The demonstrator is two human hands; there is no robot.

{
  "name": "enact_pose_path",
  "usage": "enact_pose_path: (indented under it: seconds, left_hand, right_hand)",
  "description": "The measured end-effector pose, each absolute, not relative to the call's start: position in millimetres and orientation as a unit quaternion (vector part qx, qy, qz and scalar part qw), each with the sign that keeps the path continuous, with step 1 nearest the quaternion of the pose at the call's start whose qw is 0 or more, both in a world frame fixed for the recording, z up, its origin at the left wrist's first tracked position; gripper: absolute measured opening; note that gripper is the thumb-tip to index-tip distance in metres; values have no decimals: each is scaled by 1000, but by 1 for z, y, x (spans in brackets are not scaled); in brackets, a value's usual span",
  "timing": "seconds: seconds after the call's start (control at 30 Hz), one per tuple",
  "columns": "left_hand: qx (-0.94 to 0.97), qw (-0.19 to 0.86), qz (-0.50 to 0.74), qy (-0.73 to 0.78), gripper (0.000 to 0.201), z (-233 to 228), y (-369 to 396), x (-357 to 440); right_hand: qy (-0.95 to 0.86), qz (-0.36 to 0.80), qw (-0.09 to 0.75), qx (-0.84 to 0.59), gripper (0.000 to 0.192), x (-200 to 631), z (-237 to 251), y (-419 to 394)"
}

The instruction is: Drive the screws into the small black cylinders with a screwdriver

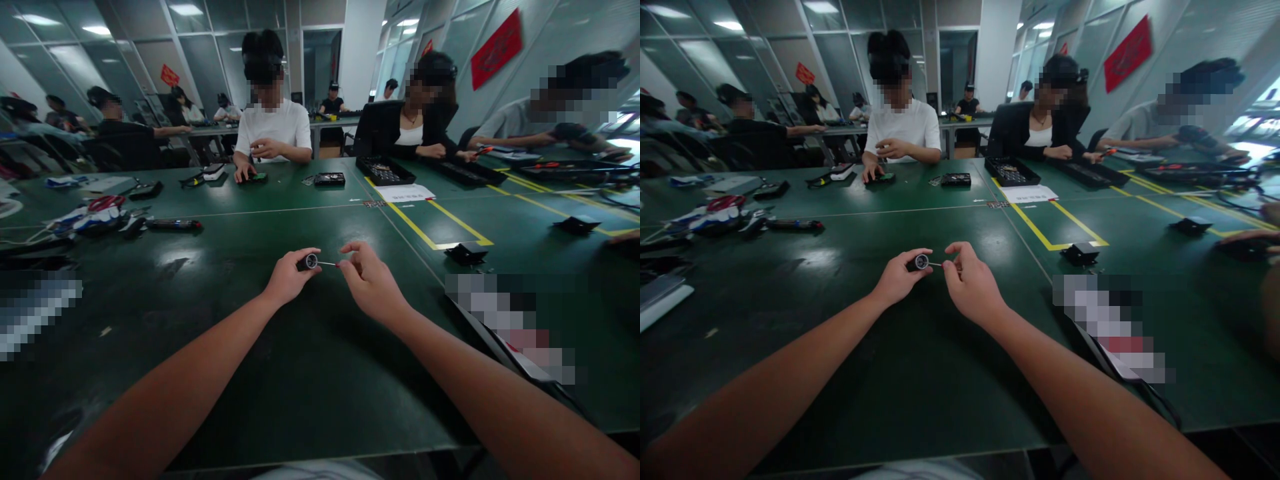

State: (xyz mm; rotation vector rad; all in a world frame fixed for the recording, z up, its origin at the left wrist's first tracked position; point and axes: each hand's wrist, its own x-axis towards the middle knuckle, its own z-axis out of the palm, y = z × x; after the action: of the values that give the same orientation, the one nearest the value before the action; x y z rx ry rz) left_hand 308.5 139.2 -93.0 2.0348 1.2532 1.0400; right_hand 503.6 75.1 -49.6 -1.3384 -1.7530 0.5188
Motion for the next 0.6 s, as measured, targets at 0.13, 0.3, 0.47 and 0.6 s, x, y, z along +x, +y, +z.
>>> enact_pose_path:
  seconds: [0.13,0.3,0.47,0.6]
  left_hand:
    - [742,274,402,461,38,-97,142,308]
    - [749,259,388,470,38,-93,138,310]
    - [755,249,385,469,38,-92,138,309]
    - [753,243,381,478,38,-92,138,310]
  right_hand:
    - [-684,249,454,-514,12,503,-52,78]
    - [-678,250,436,-536,33,505,-49,78]
    - [-658,255,465,-535,17,506,-56,82]
    - [-638,269,515,-505,19,505,-58,83]
